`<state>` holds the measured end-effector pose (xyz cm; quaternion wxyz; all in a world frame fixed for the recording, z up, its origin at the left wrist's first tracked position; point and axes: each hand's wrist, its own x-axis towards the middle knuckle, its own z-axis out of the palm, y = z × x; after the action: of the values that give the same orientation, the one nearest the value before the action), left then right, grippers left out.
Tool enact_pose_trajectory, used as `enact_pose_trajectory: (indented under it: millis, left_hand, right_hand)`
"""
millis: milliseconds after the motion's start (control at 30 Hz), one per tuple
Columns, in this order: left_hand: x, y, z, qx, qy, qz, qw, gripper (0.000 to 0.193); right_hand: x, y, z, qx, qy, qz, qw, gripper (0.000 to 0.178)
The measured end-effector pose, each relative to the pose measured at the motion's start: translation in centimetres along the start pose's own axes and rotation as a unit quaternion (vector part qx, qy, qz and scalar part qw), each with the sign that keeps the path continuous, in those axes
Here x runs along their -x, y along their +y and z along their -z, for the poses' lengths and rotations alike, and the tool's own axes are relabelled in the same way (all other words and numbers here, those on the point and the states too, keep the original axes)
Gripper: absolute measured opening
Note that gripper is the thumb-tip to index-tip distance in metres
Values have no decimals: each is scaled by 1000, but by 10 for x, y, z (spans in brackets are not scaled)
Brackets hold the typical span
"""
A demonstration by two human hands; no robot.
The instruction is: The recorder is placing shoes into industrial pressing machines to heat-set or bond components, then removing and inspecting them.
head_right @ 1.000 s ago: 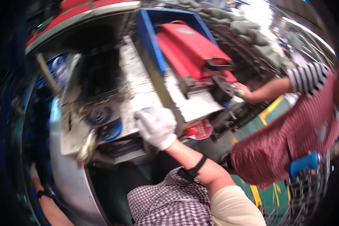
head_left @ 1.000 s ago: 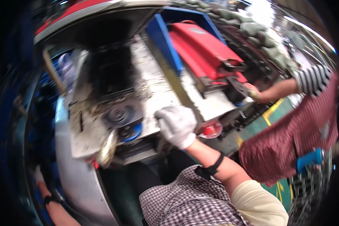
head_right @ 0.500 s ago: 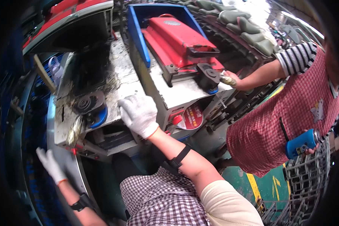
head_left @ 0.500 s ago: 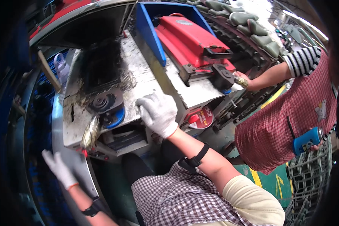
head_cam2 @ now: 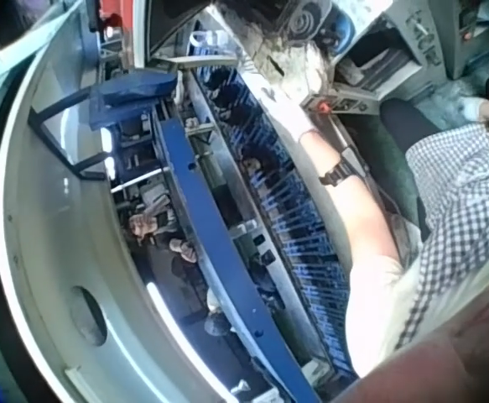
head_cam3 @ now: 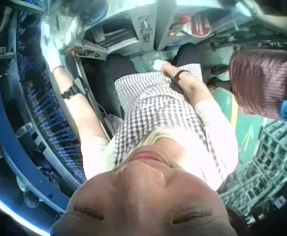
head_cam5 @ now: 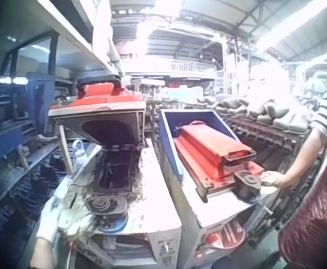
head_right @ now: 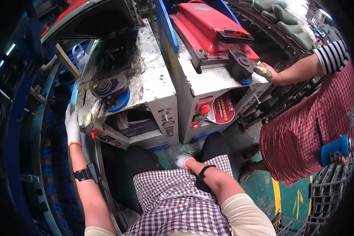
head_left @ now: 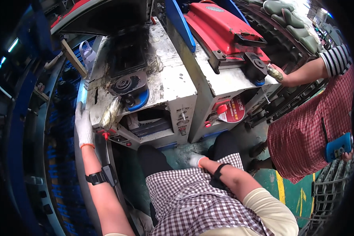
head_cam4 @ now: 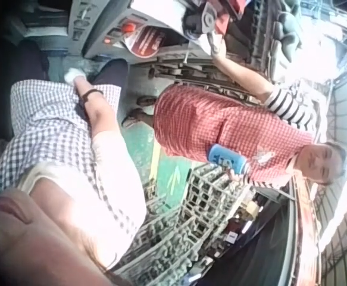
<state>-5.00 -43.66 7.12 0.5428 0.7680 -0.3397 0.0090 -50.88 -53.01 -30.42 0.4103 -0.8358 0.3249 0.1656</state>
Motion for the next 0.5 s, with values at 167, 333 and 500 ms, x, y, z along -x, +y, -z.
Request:
enact_pose_trajectory:
  millis: [167,333,500]
  left_hand:
    - [6,28,-121,66,-92,23,993,51]
    - [31,27,-50,13,-73,84,994,51]
    - [35,37,-40,-6,-50,135,990,54]
  right_hand:
    - [-29,241,-204,-8,-265,74,961,31]
    - [2,171,-296,-149,-324,90,930,47]
    - [23,113,-283,-196,-305,32,932,59]
